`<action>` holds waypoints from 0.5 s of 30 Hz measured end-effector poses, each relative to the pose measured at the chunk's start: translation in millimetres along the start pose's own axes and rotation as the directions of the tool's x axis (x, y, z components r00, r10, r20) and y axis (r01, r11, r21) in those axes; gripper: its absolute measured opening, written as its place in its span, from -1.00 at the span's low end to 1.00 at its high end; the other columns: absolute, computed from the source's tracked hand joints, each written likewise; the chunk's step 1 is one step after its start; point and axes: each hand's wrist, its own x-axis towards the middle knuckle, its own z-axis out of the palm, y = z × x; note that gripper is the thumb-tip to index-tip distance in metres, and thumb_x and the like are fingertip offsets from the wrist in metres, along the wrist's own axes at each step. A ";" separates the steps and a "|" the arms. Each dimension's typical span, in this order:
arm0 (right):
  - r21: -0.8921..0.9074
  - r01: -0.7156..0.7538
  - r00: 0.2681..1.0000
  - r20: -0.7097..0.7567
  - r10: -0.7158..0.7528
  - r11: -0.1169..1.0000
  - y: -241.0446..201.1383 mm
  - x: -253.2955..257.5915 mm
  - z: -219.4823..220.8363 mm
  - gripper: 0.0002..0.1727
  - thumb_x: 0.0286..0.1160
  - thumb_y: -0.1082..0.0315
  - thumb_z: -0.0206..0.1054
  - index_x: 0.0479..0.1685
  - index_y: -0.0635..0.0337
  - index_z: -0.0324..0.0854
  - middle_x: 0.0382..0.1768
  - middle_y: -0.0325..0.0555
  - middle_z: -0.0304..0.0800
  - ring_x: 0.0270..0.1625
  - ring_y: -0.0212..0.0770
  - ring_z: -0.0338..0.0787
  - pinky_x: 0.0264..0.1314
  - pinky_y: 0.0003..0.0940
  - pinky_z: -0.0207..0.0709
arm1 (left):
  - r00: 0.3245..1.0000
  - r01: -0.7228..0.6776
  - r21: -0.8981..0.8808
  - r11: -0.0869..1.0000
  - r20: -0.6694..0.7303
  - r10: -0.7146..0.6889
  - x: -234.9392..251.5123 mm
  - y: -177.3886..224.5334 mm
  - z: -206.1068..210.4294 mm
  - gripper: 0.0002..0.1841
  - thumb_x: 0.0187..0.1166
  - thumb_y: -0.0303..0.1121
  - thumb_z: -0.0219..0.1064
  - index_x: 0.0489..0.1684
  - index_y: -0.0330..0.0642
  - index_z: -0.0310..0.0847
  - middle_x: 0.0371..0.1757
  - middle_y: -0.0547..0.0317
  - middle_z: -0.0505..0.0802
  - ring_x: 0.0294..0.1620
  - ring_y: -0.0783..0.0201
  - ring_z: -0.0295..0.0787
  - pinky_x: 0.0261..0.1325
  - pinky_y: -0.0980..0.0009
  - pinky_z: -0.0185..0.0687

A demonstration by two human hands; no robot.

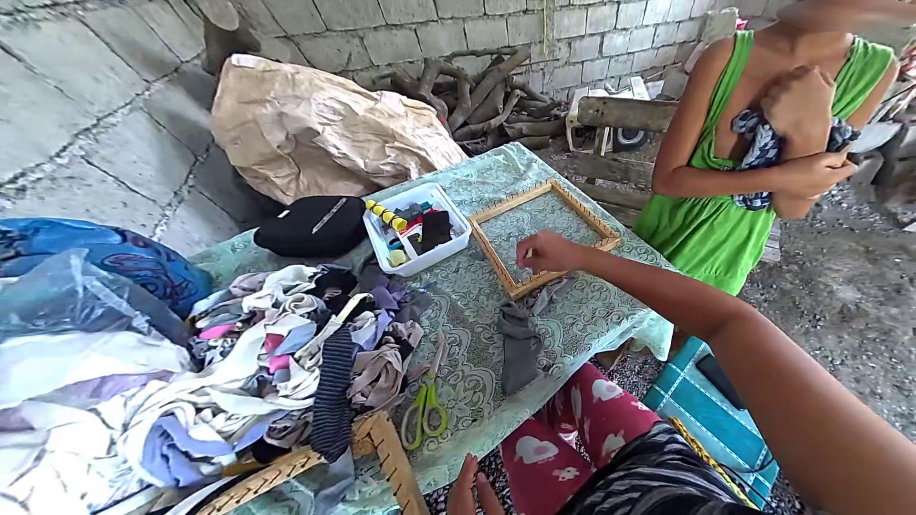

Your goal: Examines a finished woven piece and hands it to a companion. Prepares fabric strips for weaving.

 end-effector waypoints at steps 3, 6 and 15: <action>0.417 -0.154 0.983 -0.027 0.182 0.896 -22.4 23.5 3.8 -0.82 0.75 0.41 0.19 -0.03 0.41 0.58 -0.12 0.06 0.87 -0.48 -0.27 0.81 -0.40 -0.33 0.72 | 0.999 0.040 0.003 0.999 -0.001 -0.040 -0.6 -1.8 -2.5 -0.67 0.65 -0.50 0.14 0.12 -0.64 0.70 -0.02 -0.40 0.88 -0.02 -0.09 0.90 0.20 0.16 0.75; 0.640 -0.247 0.949 0.006 0.317 0.728 -38.2 52.6 16.2 -0.77 0.82 0.36 0.07 0.13 0.36 0.48 -0.12 -0.01 0.90 -0.45 -0.37 0.79 -0.38 -0.45 0.64 | 0.995 0.095 0.004 0.995 0.024 -0.095 1.9 0.8 -8.2 -0.68 0.67 -0.50 0.16 0.16 -0.58 0.70 -0.04 -0.35 0.89 -0.06 -0.10 0.91 0.16 0.09 0.78; 0.843 -0.477 0.768 0.261 0.584 0.250 -38.8 126.2 92.7 -0.64 0.83 0.44 -0.02 0.47 0.41 0.25 0.01 0.14 0.72 -0.14 -0.14 0.88 0.00 -0.28 0.80 | 0.976 0.213 0.012 0.977 -0.047 -0.212 -6.1 9.1 -19.2 -0.68 0.62 -0.48 0.18 0.14 -0.49 0.76 -0.02 -0.23 0.92 -0.05 -0.04 0.93 0.16 0.08 0.80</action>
